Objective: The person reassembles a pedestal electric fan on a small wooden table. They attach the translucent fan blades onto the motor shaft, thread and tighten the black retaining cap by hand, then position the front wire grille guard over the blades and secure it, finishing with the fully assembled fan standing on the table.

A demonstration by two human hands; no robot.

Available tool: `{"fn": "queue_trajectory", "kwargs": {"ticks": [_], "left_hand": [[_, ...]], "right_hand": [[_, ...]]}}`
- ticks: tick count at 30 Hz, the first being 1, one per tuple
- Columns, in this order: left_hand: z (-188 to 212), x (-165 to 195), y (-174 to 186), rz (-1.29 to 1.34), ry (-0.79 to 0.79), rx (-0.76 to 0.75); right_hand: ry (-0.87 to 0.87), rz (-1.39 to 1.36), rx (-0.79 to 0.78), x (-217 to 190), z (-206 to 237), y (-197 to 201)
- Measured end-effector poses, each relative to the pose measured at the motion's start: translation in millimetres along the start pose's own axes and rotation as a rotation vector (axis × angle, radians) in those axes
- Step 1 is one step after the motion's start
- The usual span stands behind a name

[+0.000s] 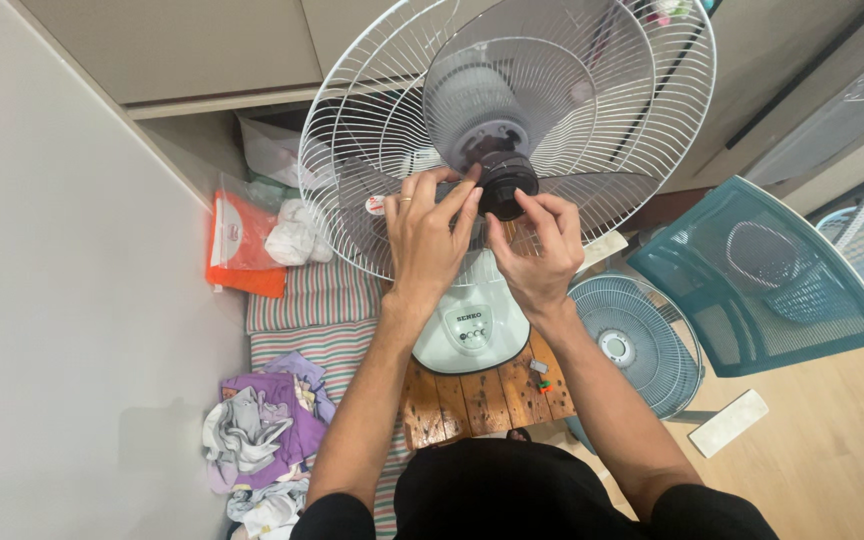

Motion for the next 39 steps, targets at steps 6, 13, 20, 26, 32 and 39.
{"fn": "queue_trajectory", "kwargs": {"ticks": [6, 13, 20, 26, 32, 39], "left_hand": [[0, 0, 1, -0.007, -0.008, 0.012], [1, 3, 2, -0.009, -0.001, 0.01], [2, 4, 4, 0.007, 0.007, 0.022], [4, 2, 3, 0.004, 0.019, 0.019], [5, -4, 6, -0.008, 0.008, 0.021], [-1, -14, 17, -0.033, -0.052, 0.0]], "right_hand": [[-0.016, 0.006, -0.006, 2, -1, 0], [-0.017, -0.003, 0.009, 3, -2, 4], [-0.107, -0.004, 0.007, 8, -2, 3], [0.001, 0.031, -0.035, -9, -7, 2], [0.139, 0.142, -0.063, -29, -4, -4], [-0.132, 0.159, -0.03, -15, 4, -17]]}}
Point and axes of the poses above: each hand's wrist, its own z-axis away from the middle knuckle, its own y-axis out of the back of the hand, x = y × z, the point moved 8 cm from there along -z, towards the middle knuckle, and after that the axes turned 13 degrees about x, right-handed, at the moved point
